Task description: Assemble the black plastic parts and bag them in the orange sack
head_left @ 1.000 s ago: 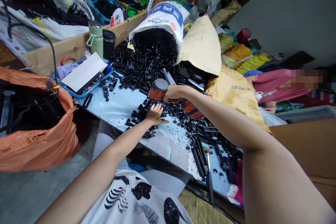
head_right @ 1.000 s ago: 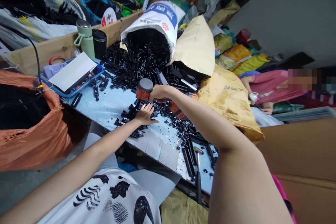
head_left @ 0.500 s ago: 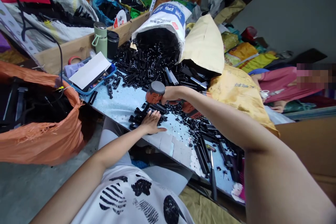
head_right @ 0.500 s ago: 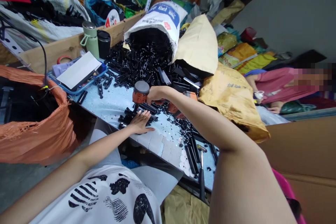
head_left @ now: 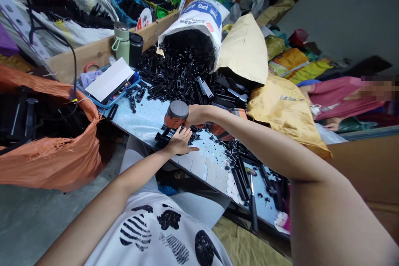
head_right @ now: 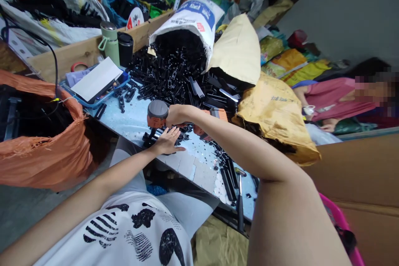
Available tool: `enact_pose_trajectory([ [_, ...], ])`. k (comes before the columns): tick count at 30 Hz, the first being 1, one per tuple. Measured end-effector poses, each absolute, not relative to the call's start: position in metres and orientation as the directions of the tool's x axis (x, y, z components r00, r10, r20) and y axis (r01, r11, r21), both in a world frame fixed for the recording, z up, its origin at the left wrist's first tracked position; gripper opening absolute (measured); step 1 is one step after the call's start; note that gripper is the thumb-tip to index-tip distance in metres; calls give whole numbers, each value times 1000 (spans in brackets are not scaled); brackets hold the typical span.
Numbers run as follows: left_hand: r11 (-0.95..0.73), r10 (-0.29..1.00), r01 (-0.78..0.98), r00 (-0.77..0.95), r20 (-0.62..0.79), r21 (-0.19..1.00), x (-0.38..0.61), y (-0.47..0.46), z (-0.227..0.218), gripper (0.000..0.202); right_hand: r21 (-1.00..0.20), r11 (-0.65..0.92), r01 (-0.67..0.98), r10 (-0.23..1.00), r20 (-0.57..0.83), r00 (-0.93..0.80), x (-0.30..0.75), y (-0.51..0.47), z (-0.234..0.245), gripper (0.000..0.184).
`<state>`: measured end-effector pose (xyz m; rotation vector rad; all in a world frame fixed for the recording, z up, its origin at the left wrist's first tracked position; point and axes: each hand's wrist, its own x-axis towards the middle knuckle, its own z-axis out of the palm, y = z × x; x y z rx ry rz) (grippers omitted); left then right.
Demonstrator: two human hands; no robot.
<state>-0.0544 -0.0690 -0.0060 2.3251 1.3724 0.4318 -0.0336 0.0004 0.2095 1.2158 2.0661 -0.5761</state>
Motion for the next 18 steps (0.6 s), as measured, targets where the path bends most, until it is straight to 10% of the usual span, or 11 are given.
enact_pose_trajectory([
  [18,-388,894,769,448,5,509,-60,-77,6,89,-137,482,865,547,-725,-420,-35,-37,213,25],
])
